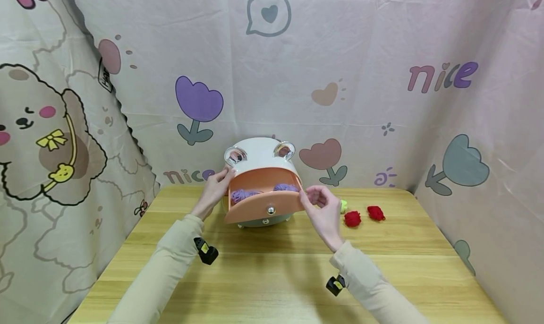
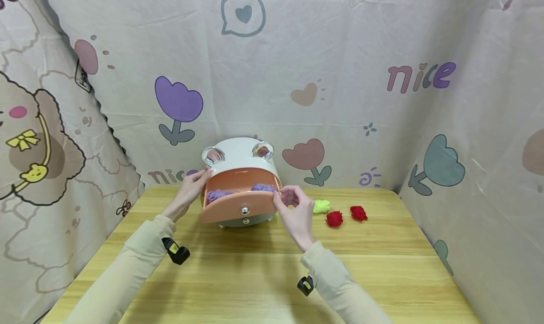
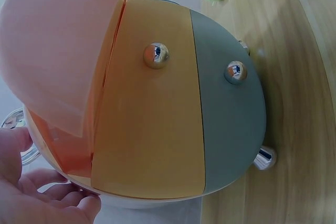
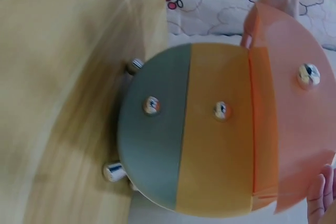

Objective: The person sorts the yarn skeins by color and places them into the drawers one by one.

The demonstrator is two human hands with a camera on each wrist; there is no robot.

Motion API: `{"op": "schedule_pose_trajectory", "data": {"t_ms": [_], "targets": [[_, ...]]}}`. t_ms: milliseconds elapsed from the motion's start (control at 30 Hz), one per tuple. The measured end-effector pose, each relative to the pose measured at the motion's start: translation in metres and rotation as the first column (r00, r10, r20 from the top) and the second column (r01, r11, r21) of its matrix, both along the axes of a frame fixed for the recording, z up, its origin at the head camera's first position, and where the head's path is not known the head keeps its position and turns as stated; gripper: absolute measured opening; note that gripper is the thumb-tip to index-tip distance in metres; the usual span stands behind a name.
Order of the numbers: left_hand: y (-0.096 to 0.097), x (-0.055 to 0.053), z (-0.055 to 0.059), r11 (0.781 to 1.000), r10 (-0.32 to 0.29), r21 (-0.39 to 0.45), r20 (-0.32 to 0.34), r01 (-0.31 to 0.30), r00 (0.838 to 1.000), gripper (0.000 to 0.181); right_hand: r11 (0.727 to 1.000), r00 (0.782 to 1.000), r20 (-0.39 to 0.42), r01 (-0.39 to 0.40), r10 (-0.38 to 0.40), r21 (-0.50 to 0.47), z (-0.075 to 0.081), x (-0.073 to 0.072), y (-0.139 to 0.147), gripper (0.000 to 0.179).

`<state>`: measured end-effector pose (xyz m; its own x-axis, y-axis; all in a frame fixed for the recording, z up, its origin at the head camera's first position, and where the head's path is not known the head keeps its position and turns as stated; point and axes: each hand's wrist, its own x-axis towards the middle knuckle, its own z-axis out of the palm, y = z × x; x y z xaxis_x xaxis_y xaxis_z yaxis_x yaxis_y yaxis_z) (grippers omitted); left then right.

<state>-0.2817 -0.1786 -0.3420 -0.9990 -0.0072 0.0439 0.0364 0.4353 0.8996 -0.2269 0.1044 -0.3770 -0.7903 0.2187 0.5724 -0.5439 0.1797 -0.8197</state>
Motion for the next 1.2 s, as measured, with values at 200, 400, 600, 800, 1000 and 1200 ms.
{"op": "schedule_pose_trajectory", "data": {"t_ms": [200, 400, 600, 800, 1000, 1200], "targets": [[0.0, 0.0, 0.0, 1.0, 0.0, -0.003, -0.003, 0.0, 1.0, 0.067, 0.993, 0.995, 0.045, -0.08, 0.084, -0.083, -0.012, 0.009, -0.007, 0.01], [0.0, 0.0, 0.0, 1.0, 0.002, 0.004, -0.001, -0.002, 1.0, 0.066, 0.988, 0.989, 0.064, -0.128, 0.134, -0.086, -0.014, 0.018, -0.015, 0.009], [0.0, 0.0, 0.0, 1.0, 0.002, 0.007, 0.0, -0.002, 1.0, 0.067, 0.982, 0.977, 0.115, -0.172, 0.18, -0.073, -0.016, 0.019, -0.021, 0.006], [0.0, 0.0, 0.0, 1.0, 0.004, -0.003, -0.006, -0.004, 1.0, 0.065, 0.977, 0.972, 0.103, -0.212, 0.21, 0.013, -0.022, 0.02, -0.027, 0.008], [0.0, 0.001, 0.001, 1.0, 0.0, 0.002, 0.001, 0.0, 1.0, 0.066, 0.969, 0.973, 0.011, -0.231, 0.231, 0.088, -0.025, 0.02, -0.033, 0.012], [0.0, 0.0, 0.001, 1.0, -0.006, 0.006, 0.002, 0.006, 1.0, 0.065, 0.96, 0.965, 0.009, -0.261, 0.261, 0.102, -0.026, 0.019, -0.038, 0.015]]}}
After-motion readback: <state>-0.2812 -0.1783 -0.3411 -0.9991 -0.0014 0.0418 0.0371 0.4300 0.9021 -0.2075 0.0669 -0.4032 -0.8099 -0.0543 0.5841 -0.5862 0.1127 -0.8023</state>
